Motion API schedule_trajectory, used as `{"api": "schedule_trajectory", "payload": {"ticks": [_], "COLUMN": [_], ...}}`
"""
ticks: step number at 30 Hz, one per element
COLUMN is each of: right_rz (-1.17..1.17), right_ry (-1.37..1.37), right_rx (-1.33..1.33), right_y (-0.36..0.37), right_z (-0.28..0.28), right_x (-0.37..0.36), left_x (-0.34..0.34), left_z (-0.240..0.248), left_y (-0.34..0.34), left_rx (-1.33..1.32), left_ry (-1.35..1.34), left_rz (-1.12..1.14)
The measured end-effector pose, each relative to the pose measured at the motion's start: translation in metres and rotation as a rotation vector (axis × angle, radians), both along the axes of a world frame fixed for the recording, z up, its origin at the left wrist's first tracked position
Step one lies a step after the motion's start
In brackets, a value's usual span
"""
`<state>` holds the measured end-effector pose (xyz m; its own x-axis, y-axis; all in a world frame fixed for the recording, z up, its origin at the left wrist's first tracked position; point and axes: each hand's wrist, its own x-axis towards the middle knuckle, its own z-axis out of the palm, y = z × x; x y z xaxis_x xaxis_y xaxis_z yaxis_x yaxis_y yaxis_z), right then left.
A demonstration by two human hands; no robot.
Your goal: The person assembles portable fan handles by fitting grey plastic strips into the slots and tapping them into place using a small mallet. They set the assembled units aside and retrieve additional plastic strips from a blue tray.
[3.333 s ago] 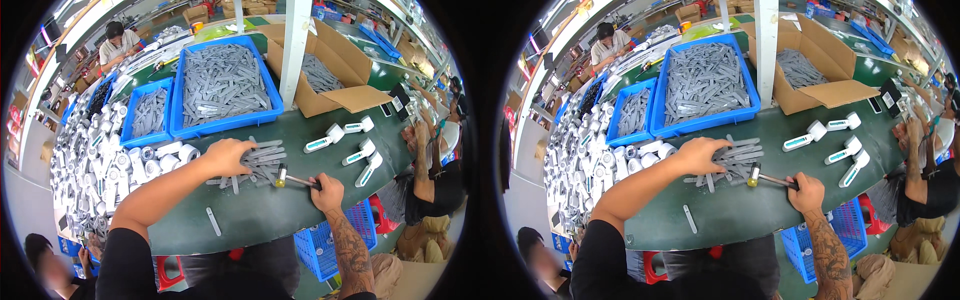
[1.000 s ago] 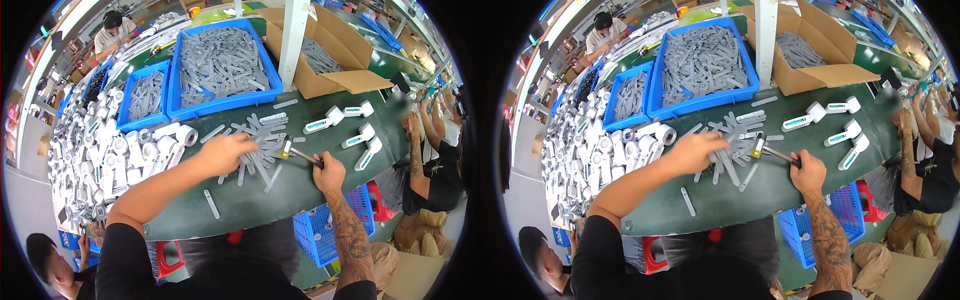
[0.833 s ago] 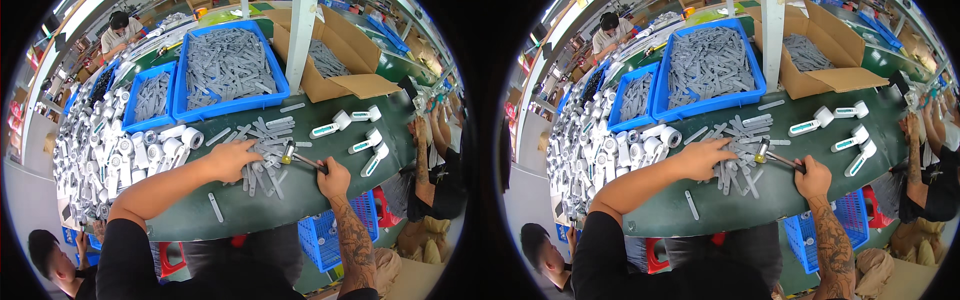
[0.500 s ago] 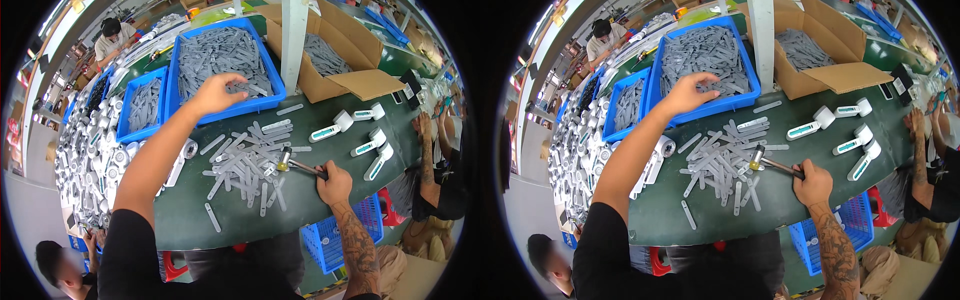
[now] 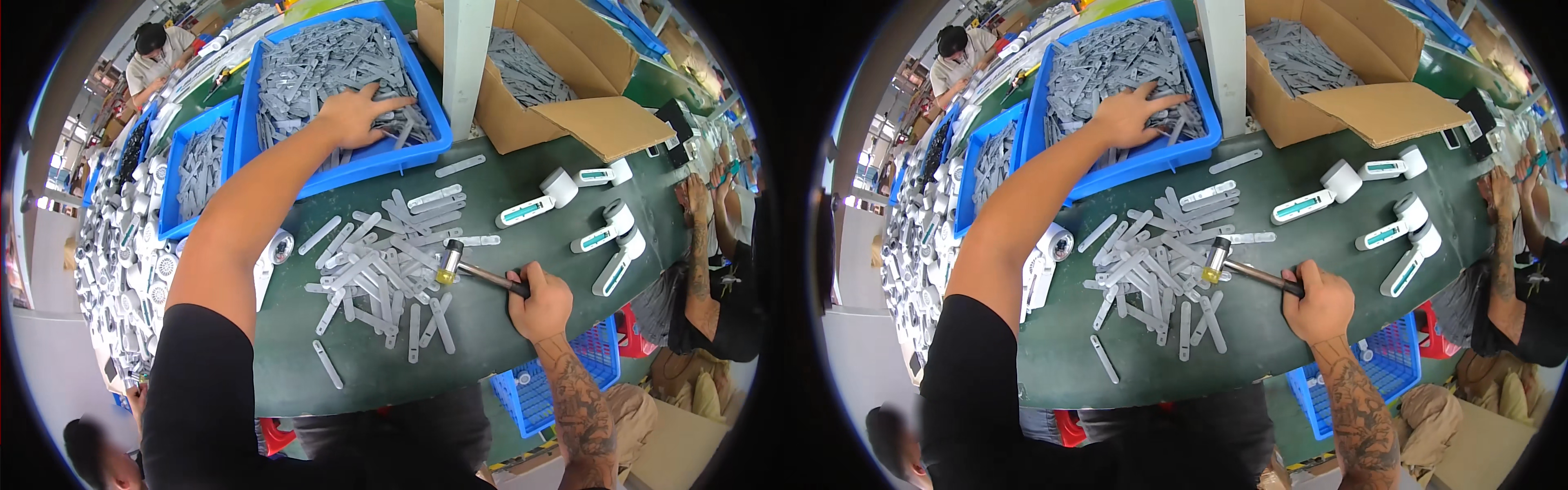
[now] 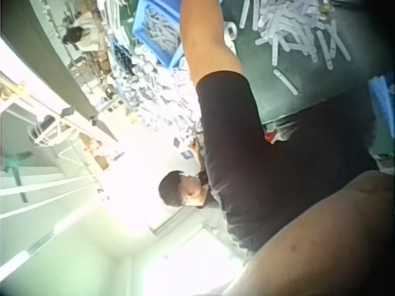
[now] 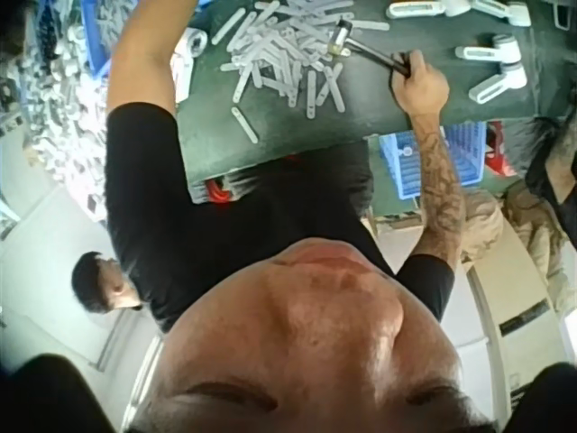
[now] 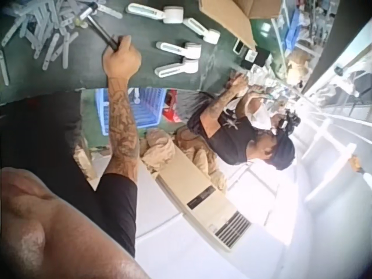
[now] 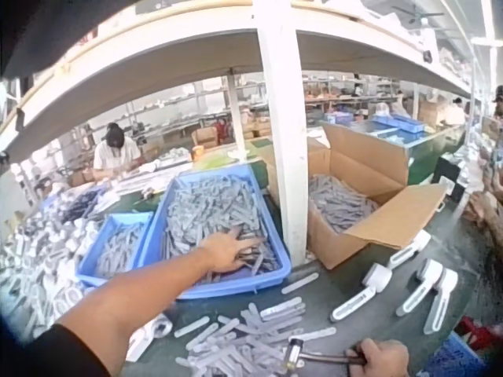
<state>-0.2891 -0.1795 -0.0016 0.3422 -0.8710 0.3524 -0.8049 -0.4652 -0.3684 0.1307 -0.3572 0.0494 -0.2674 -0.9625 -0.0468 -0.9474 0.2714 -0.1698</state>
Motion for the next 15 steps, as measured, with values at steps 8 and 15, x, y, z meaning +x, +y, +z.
{"api": "schedule_trajectory", "payload": {"ticks": [8,15], "right_rz": [-0.007,-0.021], "right_ry": [-0.005,-0.001], "right_rx": [-0.012,0.005], "right_y": [0.001,0.002], "right_z": [-0.003,-0.003], "right_x": [0.001,0.002], "left_x": [0.006,0.017], "left_z": [-0.003,0.041], "left_y": [-0.011,0.024], "left_rx": [-0.19,-0.297], "left_ry": [0.042,0.079], "left_rz": [0.11,0.097]}}
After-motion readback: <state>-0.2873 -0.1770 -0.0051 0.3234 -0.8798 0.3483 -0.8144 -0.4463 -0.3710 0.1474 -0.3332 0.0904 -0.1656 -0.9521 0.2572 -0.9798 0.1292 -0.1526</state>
